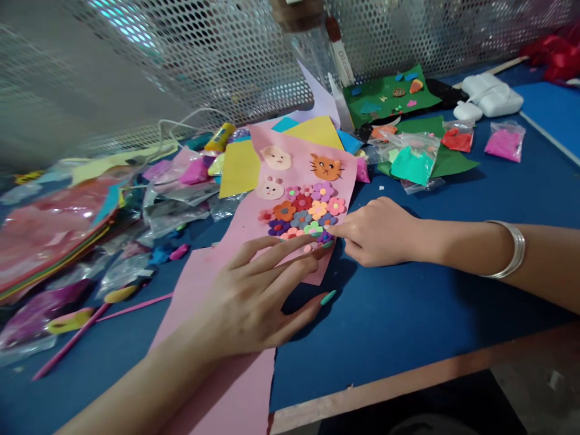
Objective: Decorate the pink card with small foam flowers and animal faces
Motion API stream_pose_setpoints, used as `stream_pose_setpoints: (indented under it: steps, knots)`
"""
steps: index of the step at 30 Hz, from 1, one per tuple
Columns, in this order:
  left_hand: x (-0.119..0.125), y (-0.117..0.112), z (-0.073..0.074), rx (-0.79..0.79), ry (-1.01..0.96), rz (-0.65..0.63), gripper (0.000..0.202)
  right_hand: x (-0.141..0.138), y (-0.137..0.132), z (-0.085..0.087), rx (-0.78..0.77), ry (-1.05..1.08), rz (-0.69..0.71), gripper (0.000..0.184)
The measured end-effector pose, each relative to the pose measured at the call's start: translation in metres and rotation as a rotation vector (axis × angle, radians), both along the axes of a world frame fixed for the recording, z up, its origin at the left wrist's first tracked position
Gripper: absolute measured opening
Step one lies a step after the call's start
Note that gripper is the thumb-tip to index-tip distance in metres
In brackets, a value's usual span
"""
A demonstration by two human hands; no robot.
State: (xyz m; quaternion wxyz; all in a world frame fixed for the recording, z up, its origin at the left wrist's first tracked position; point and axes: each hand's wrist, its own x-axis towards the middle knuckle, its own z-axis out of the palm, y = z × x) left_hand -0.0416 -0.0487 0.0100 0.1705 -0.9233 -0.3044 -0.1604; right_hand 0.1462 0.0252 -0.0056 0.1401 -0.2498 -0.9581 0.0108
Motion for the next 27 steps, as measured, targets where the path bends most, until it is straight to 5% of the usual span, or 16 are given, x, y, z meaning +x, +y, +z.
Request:
stream_pose_setpoints:
  steps: [8,13,15,20,27]
  knots:
    - [0.0,0.001,-0.002,-0.041,-0.019,-0.018,0.016,0.0,0.0,0.001,0.003,-0.02,-0.009,0.036]
    - [-0.001,0.006,-0.002,0.011,-0.32,0.014,0.015,0.002,-0.002,0.003,-0.061,0.057,0.0,0.031]
    - [-0.001,0.009,-0.001,0.073,-0.437,0.052,0.016,0.001,-0.007,0.006,-0.2,0.229,0.009,0.036]
    - [0.006,0.012,-0.004,0.112,-0.433,-0.009,0.018,-0.002,-0.027,0.011,-0.857,0.549,0.104,0.048]
    - [0.011,0.015,-0.012,0.114,-0.508,-0.046,0.007,-0.008,-0.031,0.009,-1.251,0.586,0.104,0.049]
